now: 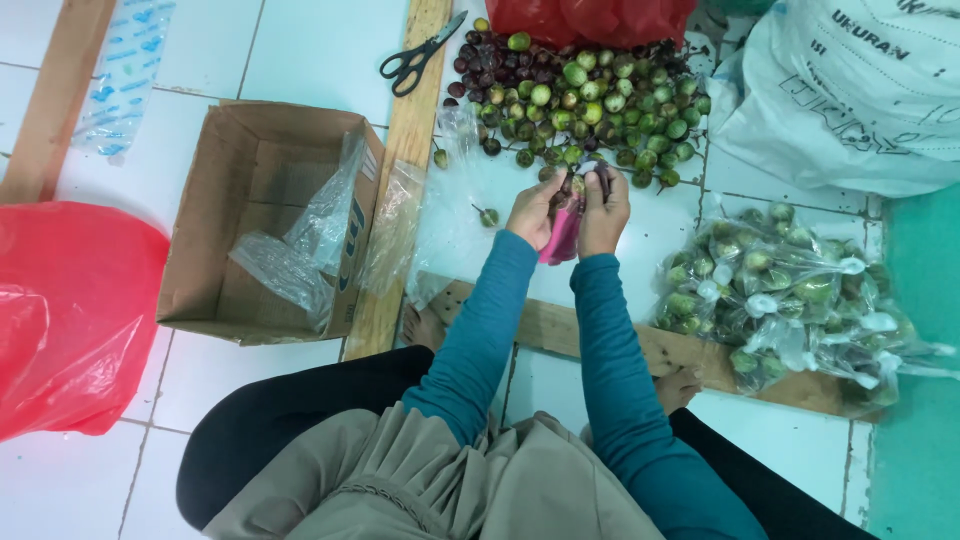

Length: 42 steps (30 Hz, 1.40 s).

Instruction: Sorting, trimming, and packaging small fruits into plastic bags

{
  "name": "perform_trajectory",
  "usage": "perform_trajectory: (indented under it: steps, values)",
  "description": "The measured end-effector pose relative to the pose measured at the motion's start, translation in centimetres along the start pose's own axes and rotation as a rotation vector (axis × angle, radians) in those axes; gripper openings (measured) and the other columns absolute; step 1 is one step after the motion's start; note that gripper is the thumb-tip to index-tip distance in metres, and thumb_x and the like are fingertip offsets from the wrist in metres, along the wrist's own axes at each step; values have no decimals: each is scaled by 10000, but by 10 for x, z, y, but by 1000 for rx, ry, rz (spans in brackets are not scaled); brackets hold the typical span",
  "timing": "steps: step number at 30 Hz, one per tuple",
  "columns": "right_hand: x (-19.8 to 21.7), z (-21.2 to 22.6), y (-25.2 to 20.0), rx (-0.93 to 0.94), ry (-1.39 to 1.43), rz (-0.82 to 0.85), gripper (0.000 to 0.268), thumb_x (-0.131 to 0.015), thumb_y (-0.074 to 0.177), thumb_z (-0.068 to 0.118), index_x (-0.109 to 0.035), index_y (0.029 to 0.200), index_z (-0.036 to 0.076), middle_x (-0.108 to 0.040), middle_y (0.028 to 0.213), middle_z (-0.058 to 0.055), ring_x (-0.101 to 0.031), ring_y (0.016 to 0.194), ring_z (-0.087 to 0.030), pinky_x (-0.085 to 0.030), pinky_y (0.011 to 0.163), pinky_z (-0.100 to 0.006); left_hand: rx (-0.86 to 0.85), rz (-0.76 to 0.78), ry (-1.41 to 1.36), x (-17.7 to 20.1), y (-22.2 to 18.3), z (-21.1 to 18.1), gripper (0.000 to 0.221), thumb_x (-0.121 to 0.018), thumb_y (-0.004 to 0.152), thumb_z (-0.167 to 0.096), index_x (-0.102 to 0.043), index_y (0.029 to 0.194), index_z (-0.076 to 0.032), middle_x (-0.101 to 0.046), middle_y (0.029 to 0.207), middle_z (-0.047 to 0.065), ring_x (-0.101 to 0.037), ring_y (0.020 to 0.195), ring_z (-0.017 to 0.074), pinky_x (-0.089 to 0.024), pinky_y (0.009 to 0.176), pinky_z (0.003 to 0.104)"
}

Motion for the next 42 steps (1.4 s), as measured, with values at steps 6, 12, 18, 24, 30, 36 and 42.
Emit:
perform_trajectory:
  steps: [6,12,18,24,30,36,42]
  values:
    - [-17,29,0,-13,-54,60,154,-756,1019,209,-662,1053,91,-589,990,-95,-642,1010,-267,-485,958,-450,-180,-2,134,19,41,6,308,-724,1010,-145,-670,1195,95,-690,1032,300,-712,914,391,-636,766,493]
    - [-10,25,4,-230,388,-107,91,-696,1039,191,-655,1071,116,-662,1016,-67,-597,941,-190,-515,890,-413,-310,-15,409,-8,-18,-13,324,-814,947,-265,-763,1211,-84,-759,1106,205,-740,1019,328,-641,815,447]
    - [-17,0,11,-168,22,13,164,-800,910,47,-730,1053,87,-724,964,-87,-701,956,-210,-588,871,-423,-401,-80,802,27,32,8,269,-880,846,-324,-813,1078,-206,-795,936,67,-764,881,223,-645,731,362]
    - [-29,6,4,-318,468,-254,127,-770,939,83,-716,1053,90,-714,983,-79,-640,908,-191,-570,850,-395,-450,-71,557,-17,-63,-29,558,-847,865,-134,-594,1358,-64,-714,958,114,-689,779,186,-597,616,285]
    - [-35,9,-6,-232,222,-26,283,-834,832,-38,-717,1023,134,-709,935,-20,-684,889,-132,-622,782,-280,-463,-59,645,4,-67,-41,617,-811,867,-90,-554,1427,-117,-727,1137,197,-722,1061,305,-629,856,405]
    - [-22,-16,7,-269,406,-231,214,-807,894,33,-677,1012,156,-683,931,-29,-660,827,-146,-584,689,-297,-542,-46,831,-25,-119,-52,623,-775,923,-101,-465,1454,-201,-670,1245,190,-702,1136,391,-622,927,498]
    - [-32,10,-13,-269,290,-74,254,-806,861,-45,-664,997,115,-616,895,-25,-642,804,-140,-570,660,-266,-660,-33,925,-30,-156,-64,769,-661,954,64,-303,1589,-181,-617,1265,224,-635,1212,456,-593,1024,577]
Point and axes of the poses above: each hand's wrist, its own y-axis towards the middle knuckle, its own x-axis out of the back of the hand, z = x × y, the point moved 3 cm from there along y, towards the middle knuckle
